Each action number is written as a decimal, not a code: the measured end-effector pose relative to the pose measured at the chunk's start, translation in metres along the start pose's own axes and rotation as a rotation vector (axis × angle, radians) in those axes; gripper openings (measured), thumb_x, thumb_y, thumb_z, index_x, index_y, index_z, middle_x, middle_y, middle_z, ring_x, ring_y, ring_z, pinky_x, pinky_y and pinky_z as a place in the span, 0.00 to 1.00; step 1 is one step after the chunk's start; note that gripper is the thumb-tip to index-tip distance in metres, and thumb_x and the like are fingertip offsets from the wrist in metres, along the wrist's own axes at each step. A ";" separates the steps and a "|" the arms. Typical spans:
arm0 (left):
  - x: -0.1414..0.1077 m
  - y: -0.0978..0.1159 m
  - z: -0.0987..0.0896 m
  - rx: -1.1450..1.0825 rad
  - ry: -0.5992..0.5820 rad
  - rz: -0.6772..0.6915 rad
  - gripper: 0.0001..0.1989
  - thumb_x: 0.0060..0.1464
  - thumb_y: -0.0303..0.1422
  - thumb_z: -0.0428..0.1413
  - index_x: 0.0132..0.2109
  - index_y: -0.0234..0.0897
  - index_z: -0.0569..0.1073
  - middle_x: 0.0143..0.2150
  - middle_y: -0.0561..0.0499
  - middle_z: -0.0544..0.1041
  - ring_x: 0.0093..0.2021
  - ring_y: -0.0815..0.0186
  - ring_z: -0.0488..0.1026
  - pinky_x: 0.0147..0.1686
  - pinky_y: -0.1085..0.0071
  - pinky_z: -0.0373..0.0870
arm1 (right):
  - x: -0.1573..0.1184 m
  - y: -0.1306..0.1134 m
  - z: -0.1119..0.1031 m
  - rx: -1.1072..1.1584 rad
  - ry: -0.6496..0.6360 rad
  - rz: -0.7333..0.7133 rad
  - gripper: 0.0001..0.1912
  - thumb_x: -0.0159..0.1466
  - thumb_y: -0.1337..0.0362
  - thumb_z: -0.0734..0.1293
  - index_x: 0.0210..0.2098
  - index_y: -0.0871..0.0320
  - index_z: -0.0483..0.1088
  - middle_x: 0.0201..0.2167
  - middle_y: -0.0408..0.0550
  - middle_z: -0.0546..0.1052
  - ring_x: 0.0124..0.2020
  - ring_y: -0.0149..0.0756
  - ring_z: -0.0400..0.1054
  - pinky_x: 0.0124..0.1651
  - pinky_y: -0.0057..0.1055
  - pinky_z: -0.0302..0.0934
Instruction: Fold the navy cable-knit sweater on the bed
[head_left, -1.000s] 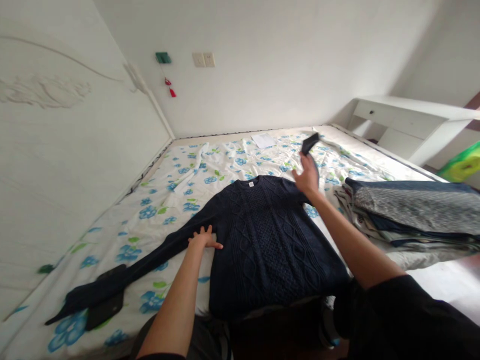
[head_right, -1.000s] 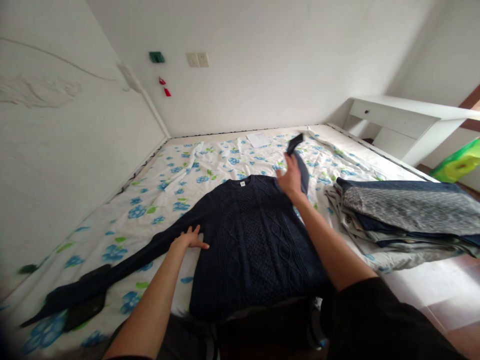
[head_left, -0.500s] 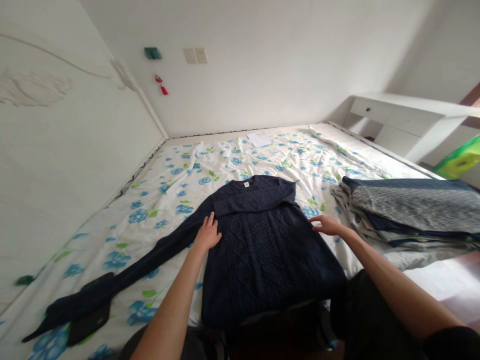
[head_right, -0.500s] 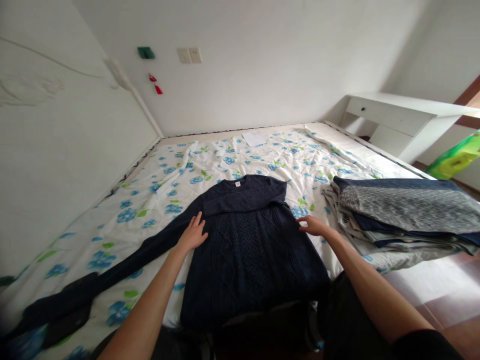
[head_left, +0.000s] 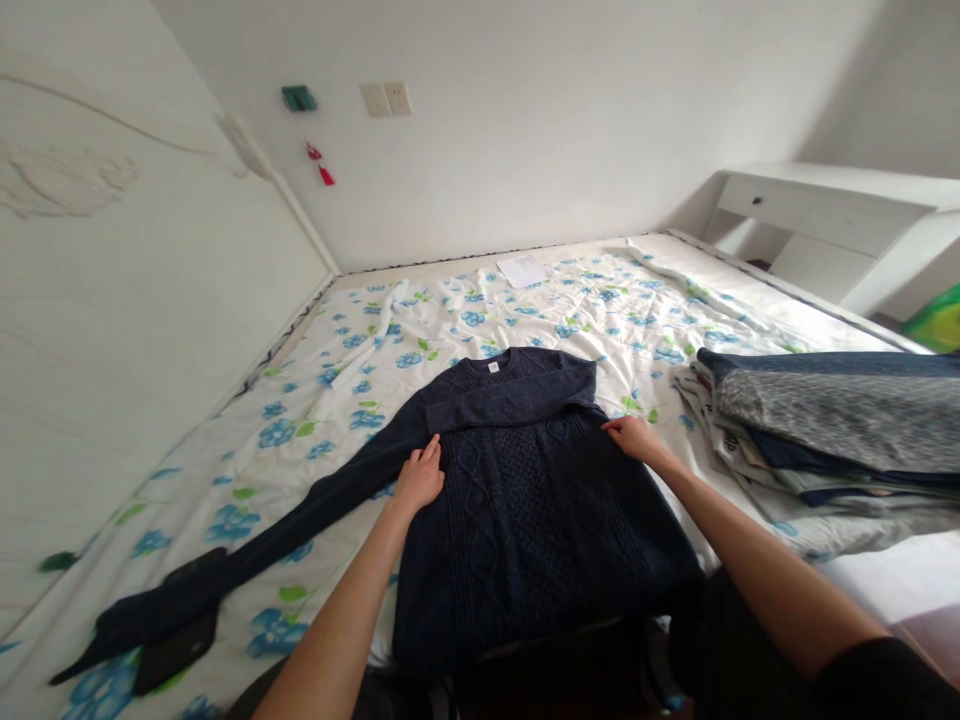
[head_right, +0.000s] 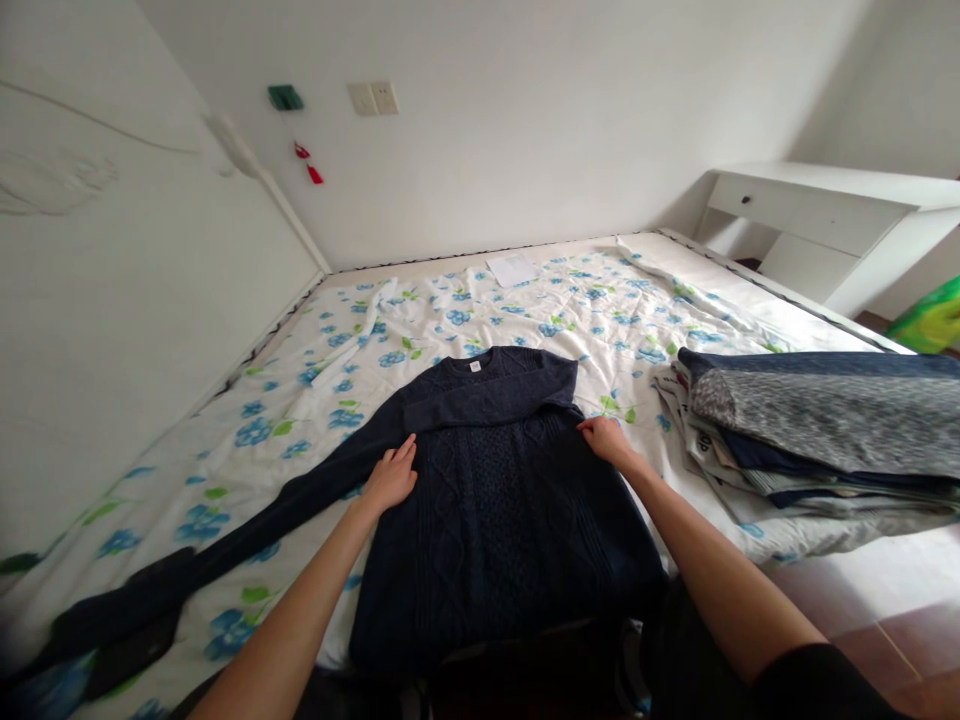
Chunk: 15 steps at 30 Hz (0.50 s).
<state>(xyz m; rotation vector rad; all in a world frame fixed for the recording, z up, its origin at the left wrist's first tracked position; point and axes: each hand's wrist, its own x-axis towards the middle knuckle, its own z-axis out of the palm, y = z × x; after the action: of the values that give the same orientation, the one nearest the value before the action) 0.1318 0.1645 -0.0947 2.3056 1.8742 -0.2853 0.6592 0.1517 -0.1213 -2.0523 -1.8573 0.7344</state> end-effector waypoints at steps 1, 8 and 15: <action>0.000 -0.001 0.001 0.008 0.002 0.004 0.40 0.67 0.32 0.50 0.83 0.29 0.63 0.90 0.40 0.51 0.76 0.38 0.67 0.71 0.49 0.68 | 0.003 0.010 -0.005 -0.028 0.016 0.041 0.17 0.72 0.72 0.70 0.54 0.58 0.89 0.55 0.57 0.89 0.61 0.52 0.81 0.71 0.38 0.69; -0.003 0.003 0.000 0.129 0.050 0.006 0.36 0.69 0.31 0.49 0.80 0.28 0.67 0.91 0.40 0.45 0.72 0.41 0.74 0.68 0.52 0.72 | 0.014 0.068 -0.016 -0.084 -0.110 0.126 0.13 0.67 0.70 0.73 0.46 0.56 0.90 0.44 0.51 0.89 0.48 0.46 0.84 0.58 0.34 0.74; 0.002 0.010 -0.007 0.148 0.050 -0.007 0.36 0.69 0.32 0.49 0.81 0.29 0.67 0.91 0.43 0.39 0.71 0.39 0.73 0.64 0.51 0.76 | 0.026 0.014 0.017 -0.297 0.052 -0.202 0.27 0.70 0.68 0.70 0.67 0.55 0.82 0.77 0.58 0.72 0.78 0.55 0.65 0.82 0.49 0.55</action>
<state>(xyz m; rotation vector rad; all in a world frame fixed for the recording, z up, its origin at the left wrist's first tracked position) 0.1429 0.1664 -0.0883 2.4228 1.9462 -0.3830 0.6625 0.1729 -0.1476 -1.9830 -2.2130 0.3692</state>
